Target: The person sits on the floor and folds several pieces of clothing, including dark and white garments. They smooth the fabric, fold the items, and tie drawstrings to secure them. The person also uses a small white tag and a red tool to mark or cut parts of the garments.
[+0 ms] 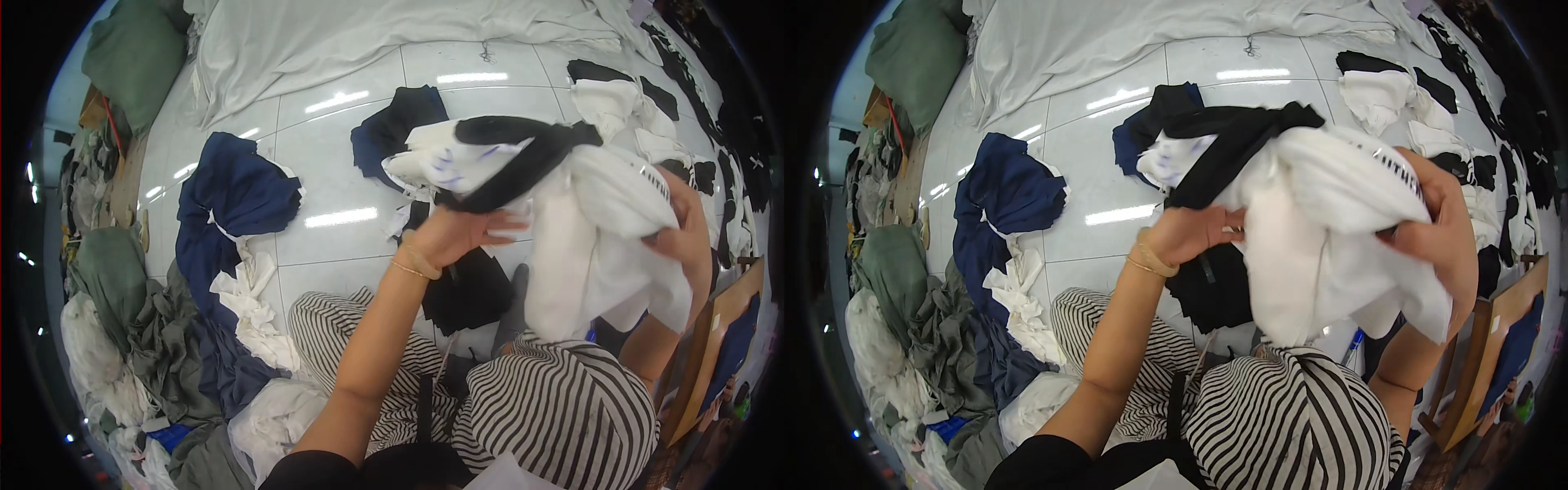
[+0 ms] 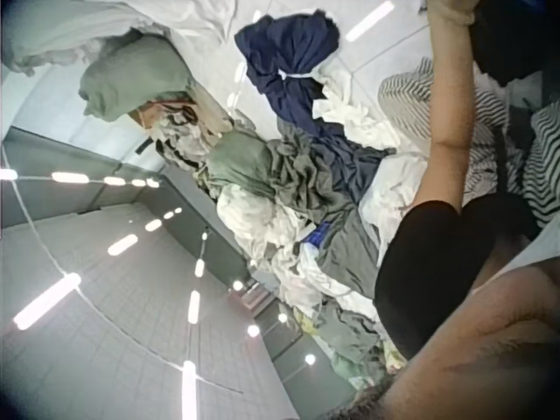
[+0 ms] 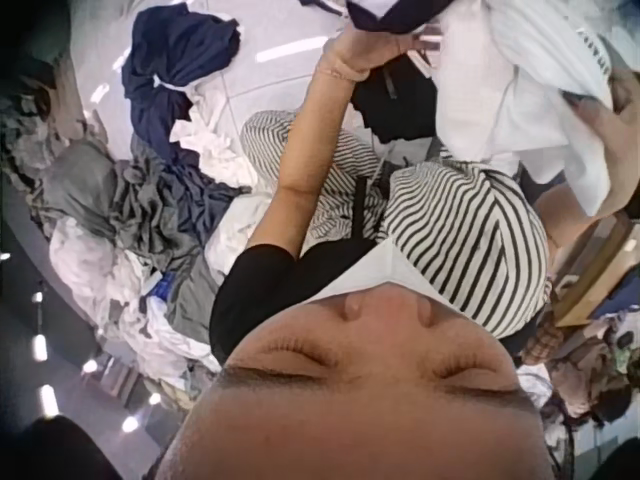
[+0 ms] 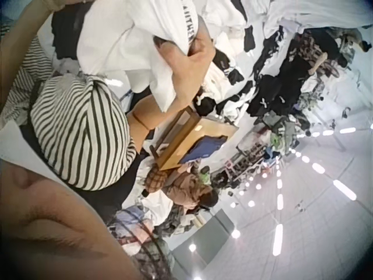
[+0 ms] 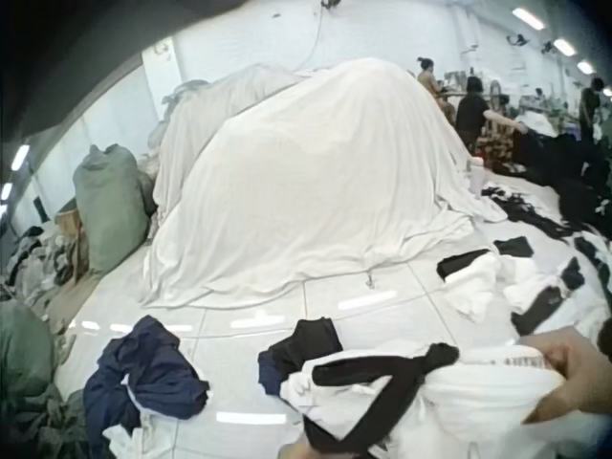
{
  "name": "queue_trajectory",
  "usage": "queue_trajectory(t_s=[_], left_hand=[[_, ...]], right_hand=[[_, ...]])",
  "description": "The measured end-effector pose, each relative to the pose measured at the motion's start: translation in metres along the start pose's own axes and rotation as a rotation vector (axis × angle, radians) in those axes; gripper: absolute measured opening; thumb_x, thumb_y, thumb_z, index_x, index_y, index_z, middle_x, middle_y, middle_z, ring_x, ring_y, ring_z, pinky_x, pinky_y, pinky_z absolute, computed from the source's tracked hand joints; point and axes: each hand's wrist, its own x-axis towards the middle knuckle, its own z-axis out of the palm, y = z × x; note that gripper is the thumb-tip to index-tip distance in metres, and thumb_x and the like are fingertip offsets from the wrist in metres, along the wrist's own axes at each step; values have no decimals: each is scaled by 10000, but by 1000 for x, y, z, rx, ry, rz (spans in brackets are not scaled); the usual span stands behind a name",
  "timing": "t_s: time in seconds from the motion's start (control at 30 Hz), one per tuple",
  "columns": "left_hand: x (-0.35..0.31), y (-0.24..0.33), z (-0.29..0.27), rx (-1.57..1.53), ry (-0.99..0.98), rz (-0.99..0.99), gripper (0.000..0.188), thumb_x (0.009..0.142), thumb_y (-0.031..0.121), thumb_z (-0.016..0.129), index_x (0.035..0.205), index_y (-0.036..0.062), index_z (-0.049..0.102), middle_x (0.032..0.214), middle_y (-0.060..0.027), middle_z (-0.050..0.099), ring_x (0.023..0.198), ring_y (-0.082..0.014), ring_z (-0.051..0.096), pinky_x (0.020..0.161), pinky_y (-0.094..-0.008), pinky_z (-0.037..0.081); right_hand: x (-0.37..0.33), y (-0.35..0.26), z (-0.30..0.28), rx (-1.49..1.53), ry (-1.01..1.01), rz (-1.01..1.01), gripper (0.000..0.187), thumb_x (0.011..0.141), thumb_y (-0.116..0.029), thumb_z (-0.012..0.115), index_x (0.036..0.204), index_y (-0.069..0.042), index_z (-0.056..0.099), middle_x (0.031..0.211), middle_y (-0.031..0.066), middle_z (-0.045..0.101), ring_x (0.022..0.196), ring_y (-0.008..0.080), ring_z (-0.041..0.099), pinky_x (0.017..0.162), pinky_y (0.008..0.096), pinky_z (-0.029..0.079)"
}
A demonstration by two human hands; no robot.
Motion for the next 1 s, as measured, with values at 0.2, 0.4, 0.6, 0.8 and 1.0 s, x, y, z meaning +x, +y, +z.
queue_trajectory(t_s=[0.2,0.4,0.6,0.8,1.0], left_hand=[[4,65,-11,-24,264,449,552,1005,410,419,1436,65,415,1356,-110,546,1203,-248,555,1030,-407,436],[-13,78,-63,105,502,485,538,1010,381,436,1425,40,408,1318,-95,563,1159,-228,580,1008,-368,457],[-51,-5,-95,-3,780,353,531,1027,397,414,1403,22,416,1296,-89,567,1162,-223,573,1013,-373,453],[-40,-37,-65,835,1103,467,1017,798,204,776,1515,-36,96,1360,-214,444,1190,-264,514,1003,-346,422],[-20,-40,-67,1010,1112,361,1155,690,290,851,1523,-6,108,1344,-295,413,1207,-357,495,1031,-405,401]], right_hand=[[-10,0,55,85,7,-31,606,561,-64,622,1152,66,587,964,30,651,844,82,594,783,200,449],[12,77,95,-258,-158,-60,627,710,-122,691,1290,-5,488,947,107,647,854,154,616,766,282,483],[32,197,120,-440,-350,177,664,774,-185,709,1340,-42,392,1038,194,634,917,270,633,811,386,491],[57,214,110,-194,-353,71,403,817,-262,683,1131,-25,596,942,188,663,819,327,653,723,381,492],[120,303,92,-686,178,5,270,836,-218,654,987,4,678,795,113,682,687,204,646,688,344,523]])
